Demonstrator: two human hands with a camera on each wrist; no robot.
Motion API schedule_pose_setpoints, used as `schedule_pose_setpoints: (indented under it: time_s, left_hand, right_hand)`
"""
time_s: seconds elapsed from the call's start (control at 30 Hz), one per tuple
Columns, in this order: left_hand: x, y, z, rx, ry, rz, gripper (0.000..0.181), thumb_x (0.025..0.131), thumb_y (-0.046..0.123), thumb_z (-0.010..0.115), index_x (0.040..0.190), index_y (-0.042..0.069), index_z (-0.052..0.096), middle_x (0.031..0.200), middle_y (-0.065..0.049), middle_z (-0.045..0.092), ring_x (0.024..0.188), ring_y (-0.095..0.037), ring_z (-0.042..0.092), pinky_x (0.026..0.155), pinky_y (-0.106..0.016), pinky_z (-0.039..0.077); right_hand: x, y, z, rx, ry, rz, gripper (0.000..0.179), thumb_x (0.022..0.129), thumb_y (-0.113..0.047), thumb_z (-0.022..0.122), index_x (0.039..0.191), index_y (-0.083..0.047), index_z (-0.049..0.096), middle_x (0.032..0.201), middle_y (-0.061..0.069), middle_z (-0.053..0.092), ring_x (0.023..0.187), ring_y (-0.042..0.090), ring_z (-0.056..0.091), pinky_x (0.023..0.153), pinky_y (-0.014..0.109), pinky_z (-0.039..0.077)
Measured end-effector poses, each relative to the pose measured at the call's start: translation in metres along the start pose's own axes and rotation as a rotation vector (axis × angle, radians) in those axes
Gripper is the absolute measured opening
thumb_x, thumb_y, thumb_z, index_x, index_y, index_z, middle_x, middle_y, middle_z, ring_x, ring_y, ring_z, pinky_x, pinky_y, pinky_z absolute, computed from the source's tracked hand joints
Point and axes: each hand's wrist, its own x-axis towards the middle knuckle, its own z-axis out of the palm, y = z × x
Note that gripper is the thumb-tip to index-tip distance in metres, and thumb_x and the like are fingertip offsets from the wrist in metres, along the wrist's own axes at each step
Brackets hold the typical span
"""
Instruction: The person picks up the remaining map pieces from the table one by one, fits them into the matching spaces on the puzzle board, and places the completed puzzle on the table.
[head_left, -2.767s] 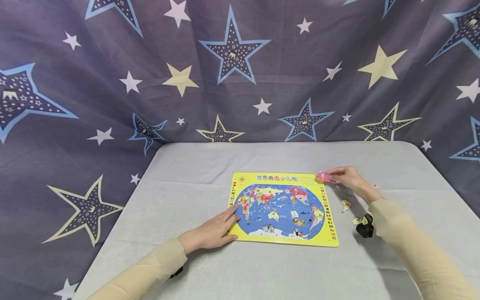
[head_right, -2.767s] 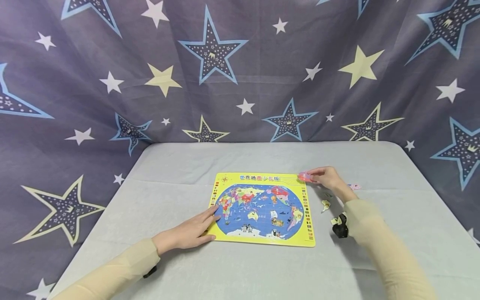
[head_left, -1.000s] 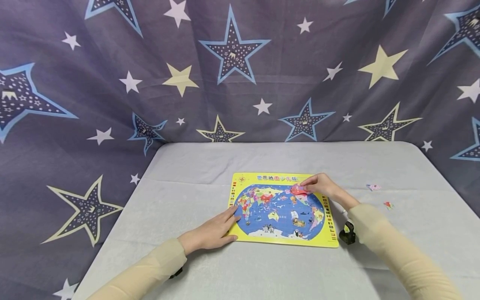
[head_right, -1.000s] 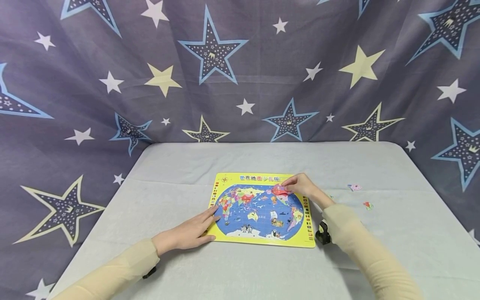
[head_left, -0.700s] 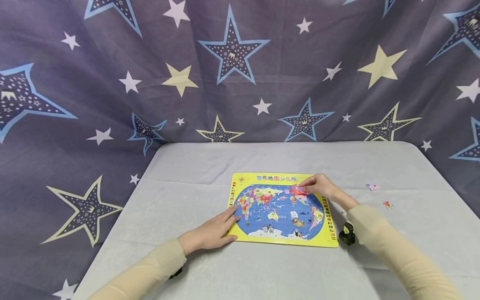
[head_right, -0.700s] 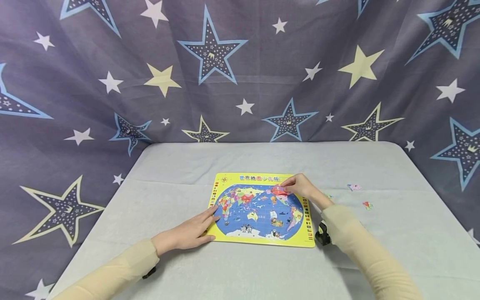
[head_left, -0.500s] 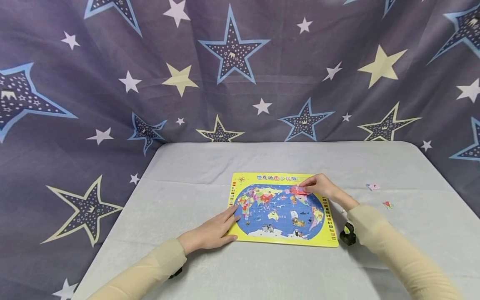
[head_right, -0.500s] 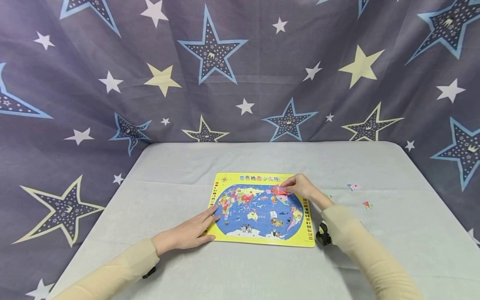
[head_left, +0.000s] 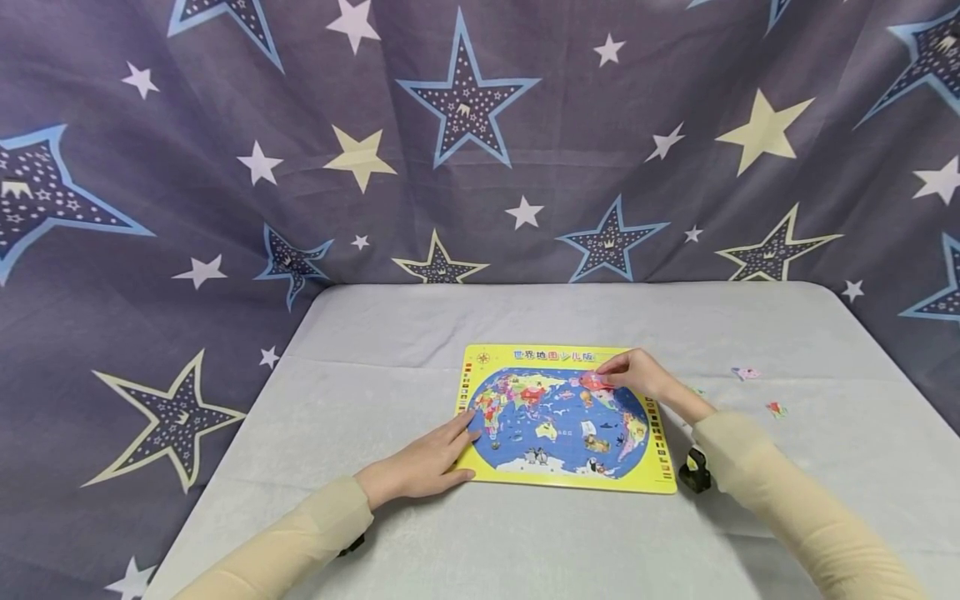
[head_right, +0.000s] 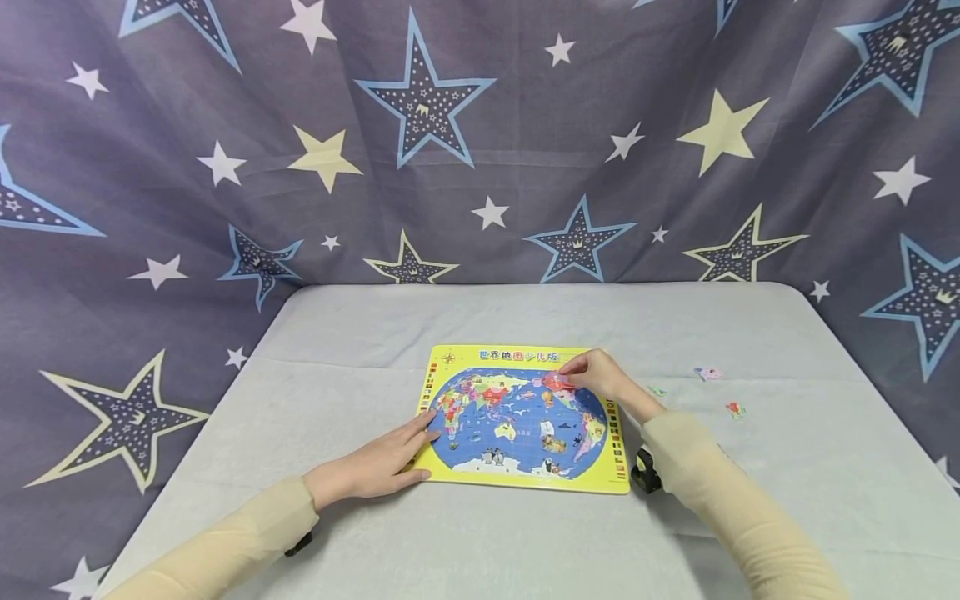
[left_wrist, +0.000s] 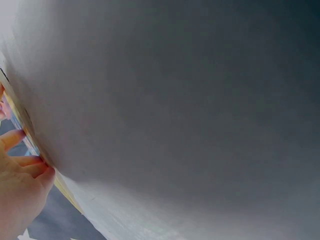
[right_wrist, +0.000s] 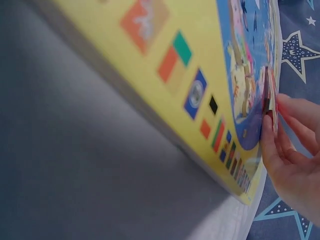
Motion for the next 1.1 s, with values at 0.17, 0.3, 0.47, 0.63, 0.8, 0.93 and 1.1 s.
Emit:
schedule_pose_setpoints:
  time_s: [0.17, 0.3, 0.47, 0.63, 0.8, 0.93, 1.1]
  left_hand:
    - [0.0, 0.0, 0.001, 0.001, -0.002, -0.003, 0.06, 0.091, 0.041, 0.042, 0.138, 0.006, 0.028, 0.147, -0.014, 0.006, 0.134, -0.024, 0.01, 0.107, -0.036, 0.02]
    - [0.0, 0.0, 0.001, 0.0, -0.004, -0.005, 0.06, 0.091, 0.042, 0.041, 0.138, 0.006, 0.028, 0.147, -0.014, 0.006, 0.134, -0.024, 0.01, 0.107, -0.036, 0.02]
    - [0.0, 0.0, 0.001, 0.001, -0.002, -0.007, 0.059, 0.091, 0.041, 0.042, 0.137, 0.006, 0.029, 0.147, -0.014, 0.006, 0.134, -0.024, 0.01, 0.107, -0.036, 0.02]
    - [0.0, 0.001, 0.001, -0.002, -0.005, -0.01, 0.059, 0.091, 0.041, 0.042, 0.137, 0.006, 0.029, 0.147, -0.014, 0.006, 0.134, -0.024, 0.01, 0.107, -0.036, 0.02]
    - [0.0, 0.001, 0.0, -0.003, -0.007, -0.008, 0.059, 0.091, 0.041, 0.042, 0.137, 0.006, 0.029, 0.147, -0.014, 0.006, 0.134, -0.024, 0.01, 0.107, -0.036, 0.021]
    - [0.0, 0.001, 0.0, -0.005, -0.007, -0.007, 0.059, 0.091, 0.041, 0.042, 0.137, 0.006, 0.029, 0.147, -0.014, 0.006, 0.134, -0.024, 0.01, 0.107, -0.037, 0.021]
    - [0.0, 0.0, 0.0, -0.008, -0.01, -0.01, 0.059, 0.091, 0.041, 0.042, 0.138, 0.006, 0.028, 0.147, -0.014, 0.006, 0.134, -0.024, 0.01, 0.107, -0.036, 0.021]
  right_hand:
    - [-0.001, 0.001, 0.002, -0.001, -0.008, -0.015, 0.024, 0.08, -0.006, 0.062, 0.1, 0.007, 0.064, 0.09, 0.017, 0.064, 0.067, 0.015, 0.057, 0.06, 0.024, 0.048]
    - [-0.001, 0.003, 0.003, -0.009, -0.013, -0.034, 0.027, 0.077, -0.003, 0.064, 0.102, 0.008, 0.063, 0.09, 0.018, 0.065, 0.066, 0.014, 0.056, 0.057, 0.022, 0.047]
    - [-0.001, 0.002, 0.005, -0.027, 0.006, -0.052, 0.029, 0.074, -0.001, 0.067, 0.1, 0.009, 0.063, 0.089, 0.019, 0.065, 0.064, 0.013, 0.055, 0.055, 0.022, 0.047]
    - [-0.003, -0.001, 0.006, -0.043, 0.019, -0.046, 0.028, 0.073, 0.0, 0.066, 0.1, 0.009, 0.063, 0.089, 0.018, 0.065, 0.063, 0.013, 0.053, 0.054, 0.022, 0.045]
    - [-0.002, 0.001, 0.008, -0.07, 0.036, -0.047, 0.028, 0.074, -0.002, 0.067, 0.1, 0.008, 0.064, 0.089, 0.016, 0.065, 0.066, 0.014, 0.053, 0.058, 0.022, 0.045]
    - [-0.001, 0.003, 0.01, -0.089, 0.051, -0.056, 0.027, 0.075, 0.0, 0.065, 0.1, 0.007, 0.064, 0.087, 0.015, 0.065, 0.065, 0.014, 0.05, 0.055, 0.021, 0.042]
    - [-0.002, 0.002, 0.011, -0.096, 0.07, -0.071, 0.026, 0.075, 0.0, 0.064, 0.1, 0.008, 0.064, 0.083, 0.013, 0.064, 0.062, 0.014, 0.048, 0.052, 0.021, 0.04]
